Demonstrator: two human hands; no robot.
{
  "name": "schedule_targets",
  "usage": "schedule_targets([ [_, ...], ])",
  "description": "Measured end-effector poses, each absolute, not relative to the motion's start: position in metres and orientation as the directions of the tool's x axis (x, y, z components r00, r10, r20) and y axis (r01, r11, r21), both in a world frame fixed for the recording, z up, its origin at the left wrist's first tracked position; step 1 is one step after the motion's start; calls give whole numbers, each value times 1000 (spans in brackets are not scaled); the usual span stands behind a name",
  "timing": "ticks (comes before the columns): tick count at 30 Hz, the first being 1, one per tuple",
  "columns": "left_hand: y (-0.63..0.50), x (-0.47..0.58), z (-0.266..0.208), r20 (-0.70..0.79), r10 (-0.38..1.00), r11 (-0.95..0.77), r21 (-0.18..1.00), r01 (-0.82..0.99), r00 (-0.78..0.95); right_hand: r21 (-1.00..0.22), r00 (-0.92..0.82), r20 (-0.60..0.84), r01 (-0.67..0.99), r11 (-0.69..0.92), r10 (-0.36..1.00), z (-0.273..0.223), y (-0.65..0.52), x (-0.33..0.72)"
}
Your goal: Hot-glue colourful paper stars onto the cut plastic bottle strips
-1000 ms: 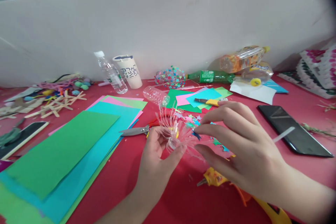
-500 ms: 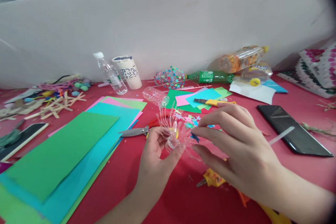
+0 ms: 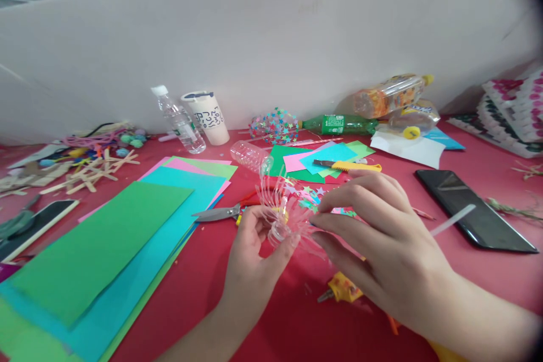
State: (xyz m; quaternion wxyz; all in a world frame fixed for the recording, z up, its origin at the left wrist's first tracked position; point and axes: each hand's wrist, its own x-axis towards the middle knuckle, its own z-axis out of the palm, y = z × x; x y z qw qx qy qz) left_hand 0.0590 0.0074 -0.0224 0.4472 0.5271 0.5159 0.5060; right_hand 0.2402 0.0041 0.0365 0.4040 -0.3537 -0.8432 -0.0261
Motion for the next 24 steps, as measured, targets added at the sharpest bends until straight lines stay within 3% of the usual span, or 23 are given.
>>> schedule_targets([
  [15, 8, 60, -22, 48, 997, -45, 997, 61, -53, -244, -422, 701, 615, 749, 575, 38, 3, 240],
  [24, 6, 61, -19, 51, 999, -51, 992, -112, -2, -248, -443, 689, 599, 762, 573, 46, 0, 243],
])
